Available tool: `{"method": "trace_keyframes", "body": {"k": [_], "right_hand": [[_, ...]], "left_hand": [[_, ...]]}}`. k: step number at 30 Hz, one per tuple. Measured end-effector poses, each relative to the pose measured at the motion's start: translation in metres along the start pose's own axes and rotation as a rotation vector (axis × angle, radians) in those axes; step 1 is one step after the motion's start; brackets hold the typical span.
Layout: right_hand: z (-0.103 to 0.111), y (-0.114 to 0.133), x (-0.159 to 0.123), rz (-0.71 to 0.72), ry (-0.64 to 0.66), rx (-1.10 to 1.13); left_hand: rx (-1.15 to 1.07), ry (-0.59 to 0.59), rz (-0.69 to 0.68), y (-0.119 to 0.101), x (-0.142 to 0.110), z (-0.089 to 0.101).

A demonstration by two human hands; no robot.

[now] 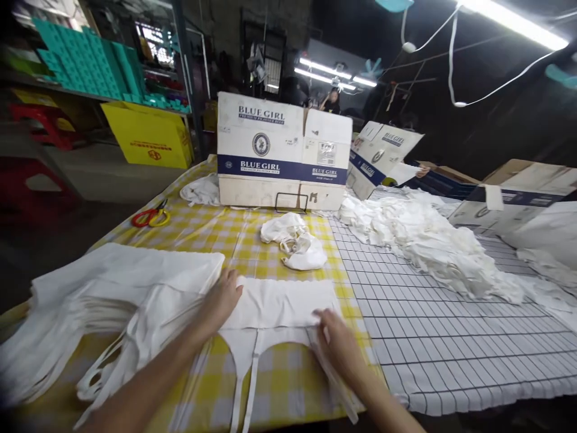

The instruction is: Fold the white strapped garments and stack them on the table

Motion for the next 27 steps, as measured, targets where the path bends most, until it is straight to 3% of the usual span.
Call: {"method": "trace_keyframes", "body": {"k": [2, 4, 7, 11, 16, 21, 24, 27], "right_hand": [[0.016, -0.072, 0.03, -0.376, -0.071, -0.025], [0.018, -0.111, 0.056, -0.503, -0.07, 0.0], [0.001, -0.135, 0.078, -0.564, -0.02, 0.08], [-0.02, -0.138, 0.08, -0.614, 0.009, 0.194], [-0.016, -0.132, 0.071, -0.629, -0.015, 0.337], [-0.015, -0.121, 0.061, -0.614, 0.122, 0.54], [-0.003, -0.111, 0.055, -0.57, 0.206, 0.631], [0.022, -0.096, 0.047, -0.514, 0.25, 0.682]], "left_hand": [[0.155, 0.036, 0.084, 0.009, 0.008, -0.003], [0.208, 0.126, 0.164, 0.019, 0.014, -0.01], [0.195, 0.205, 0.236, 0.029, 0.022, -0.013], [0.168, 0.212, 0.217, 0.027, 0.027, -0.012], [0.094, 0.11, 0.171, 0.013, 0.022, -0.008], [-0.049, 0.0, 0.13, -0.002, 0.012, 0.013], [-0.335, -0.042, 0.126, -0.005, 0.001, 0.033], [-0.775, 0.042, 0.151, -0.006, -0.015, 0.043]]}}
Point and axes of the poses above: each hand's wrist, its own x-axis towards the middle knuckle, its own z-axis out of the back of the hand, y = z × x, the point moved 9 cm from there along x, towards the middle knuckle, and after that the axes turned 3 degrees about -x, right-handed, at the moved point
